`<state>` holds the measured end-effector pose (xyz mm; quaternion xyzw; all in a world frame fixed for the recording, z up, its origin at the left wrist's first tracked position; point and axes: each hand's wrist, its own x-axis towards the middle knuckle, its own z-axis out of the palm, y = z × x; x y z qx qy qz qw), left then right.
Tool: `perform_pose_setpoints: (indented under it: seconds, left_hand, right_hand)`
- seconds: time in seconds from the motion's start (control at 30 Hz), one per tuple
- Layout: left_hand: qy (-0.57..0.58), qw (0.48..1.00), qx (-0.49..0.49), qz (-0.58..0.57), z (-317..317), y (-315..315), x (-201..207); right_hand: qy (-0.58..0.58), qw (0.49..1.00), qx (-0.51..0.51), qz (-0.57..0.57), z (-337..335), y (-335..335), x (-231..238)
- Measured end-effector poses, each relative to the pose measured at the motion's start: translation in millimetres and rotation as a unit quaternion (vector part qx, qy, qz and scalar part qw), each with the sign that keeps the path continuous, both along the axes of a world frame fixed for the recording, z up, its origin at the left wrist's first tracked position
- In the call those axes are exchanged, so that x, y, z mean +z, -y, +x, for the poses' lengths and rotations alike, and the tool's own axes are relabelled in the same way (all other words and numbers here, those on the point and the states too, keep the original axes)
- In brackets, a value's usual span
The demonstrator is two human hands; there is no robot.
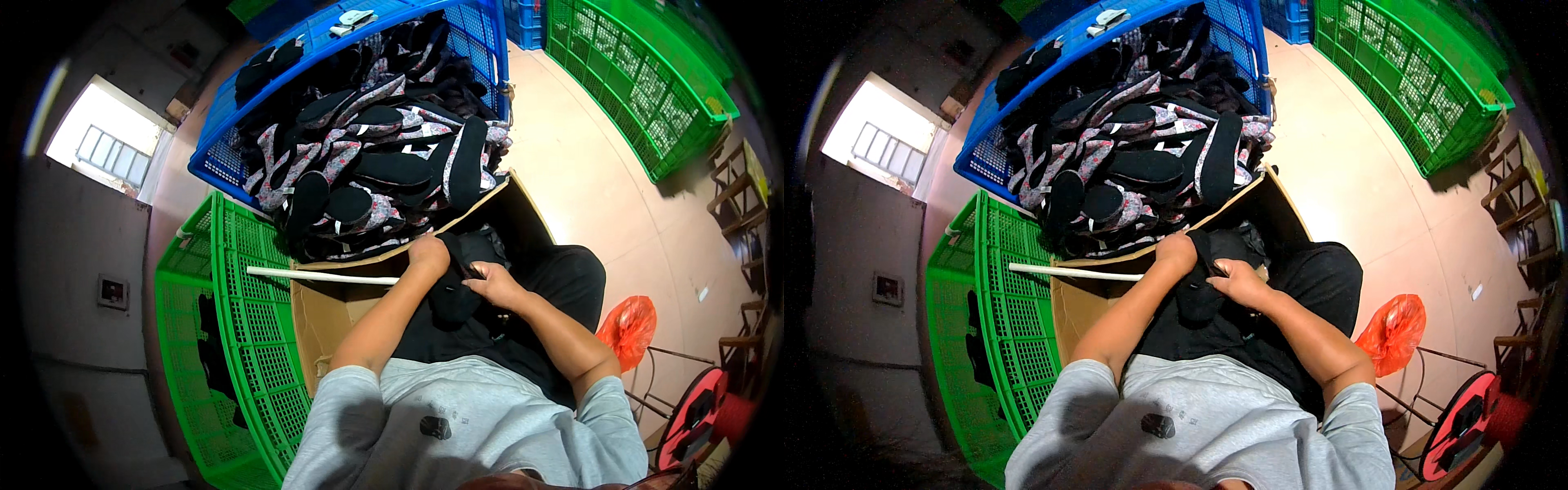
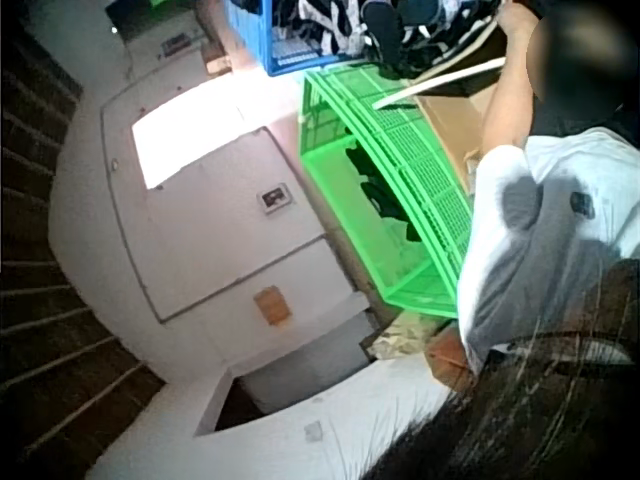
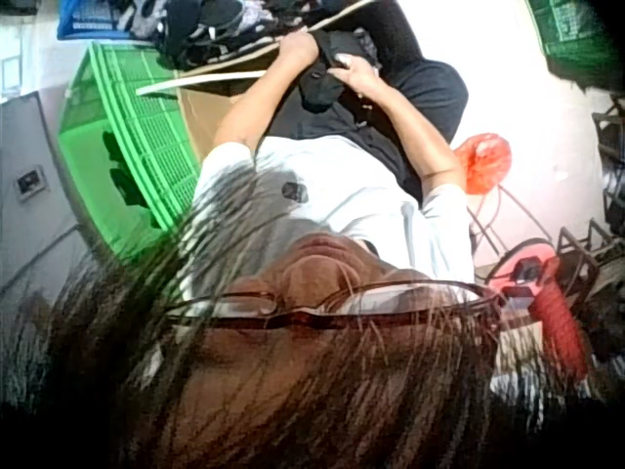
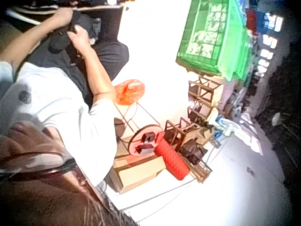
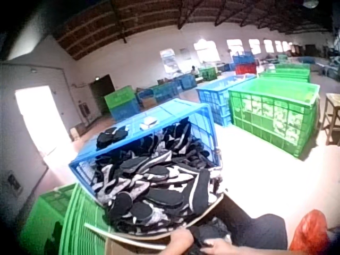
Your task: The person sits on the floor and hand-sews the upper fabric to the sole of a slipper using a needle and thread. They repeatedly pull the thread through the fabric, adjust the slipper, and trim excess thread with scissors before placing the finished item into a green crate.
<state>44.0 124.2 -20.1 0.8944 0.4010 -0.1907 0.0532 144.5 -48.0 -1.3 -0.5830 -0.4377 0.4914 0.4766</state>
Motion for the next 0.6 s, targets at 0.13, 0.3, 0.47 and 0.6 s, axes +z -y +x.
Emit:
perform_pose_setpoints:
  seconds: [0.13, 0.3, 0.47, 0.6]
  left_hand:
    - [0.022, 0.992, -0.111, 0.061, -23, 16, 20]
    - [0.325, 0.94, -0.103, -0.008, -62, 29, 62]
    - [0.632, 0.748, 0.163, -0.119, -87, 26, 65]
    - [0.698, 0.394, 0.313, -0.509, -85, 22, 66]
  right_hand:
    - [-0.028, 0.995, -0.045, -0.079, -2, 13, 20]
    - [0.018, 0.988, -0.126, -0.084, 0, 26, -12]
    - [-0.174, 0.966, -0.184, -0.044, 3, 25, 7]
    - [-0.29, 0.94, -0.165, -0.063, 7, 24, 8]
